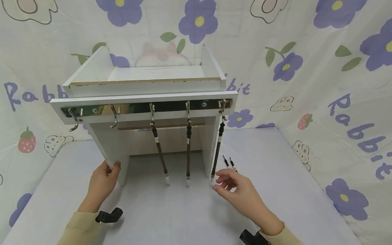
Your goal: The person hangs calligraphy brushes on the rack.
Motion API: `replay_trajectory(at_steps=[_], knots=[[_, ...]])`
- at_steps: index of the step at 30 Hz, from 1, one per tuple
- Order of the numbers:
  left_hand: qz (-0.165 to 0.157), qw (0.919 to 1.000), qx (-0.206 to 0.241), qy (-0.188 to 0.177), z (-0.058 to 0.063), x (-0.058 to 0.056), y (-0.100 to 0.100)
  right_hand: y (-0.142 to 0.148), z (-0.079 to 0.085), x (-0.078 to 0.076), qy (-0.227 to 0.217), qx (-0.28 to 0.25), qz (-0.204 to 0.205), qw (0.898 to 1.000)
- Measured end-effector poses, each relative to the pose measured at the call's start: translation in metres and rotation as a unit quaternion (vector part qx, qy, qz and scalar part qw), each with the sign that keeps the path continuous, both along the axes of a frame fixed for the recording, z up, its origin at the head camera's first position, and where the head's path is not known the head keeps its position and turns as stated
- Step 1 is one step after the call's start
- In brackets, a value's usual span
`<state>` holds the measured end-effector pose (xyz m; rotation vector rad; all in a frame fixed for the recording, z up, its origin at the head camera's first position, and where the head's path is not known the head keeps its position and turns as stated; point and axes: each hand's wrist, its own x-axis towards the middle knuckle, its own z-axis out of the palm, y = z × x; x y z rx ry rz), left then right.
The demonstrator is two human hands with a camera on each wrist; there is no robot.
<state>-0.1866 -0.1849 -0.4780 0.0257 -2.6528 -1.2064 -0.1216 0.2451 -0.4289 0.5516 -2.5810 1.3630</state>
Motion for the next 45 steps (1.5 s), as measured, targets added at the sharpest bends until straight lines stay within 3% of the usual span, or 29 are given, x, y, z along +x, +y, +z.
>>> replay_trajectory(at_steps=[10,22,31,36,40,45], knots=[[0.001,1.0,-0.004,0.003,0.0,0.0,0.0,0.031,-0.023,-0.007,-0.012,0.013,-0.063,0.998],[-0.011,0.9999,0.002,-0.011,0.003,0.002,-0.003,0.061,-0.044,-0.016,-0.085,0.043,-0.122,0.988],[-0.039,0.9988,0.012,-0.026,0.015,0.0,-0.002,0.09,-0.059,-0.02,-0.203,0.002,-0.146,0.968],[-0.047,0.9988,0.006,-0.01,0.022,-0.005,0.001,0.096,-0.063,-0.023,-0.241,-0.002,-0.163,0.957],[-0.049,0.9985,0.004,-0.026,0.024,-0.006,0.001,0.1,-0.068,-0.025,-0.271,-0.006,-0.17,0.947],[-0.046,0.9975,-0.029,-0.046,0.024,-0.006,-0.003,0.103,-0.072,-0.028,-0.297,-0.013,-0.173,0.939]])
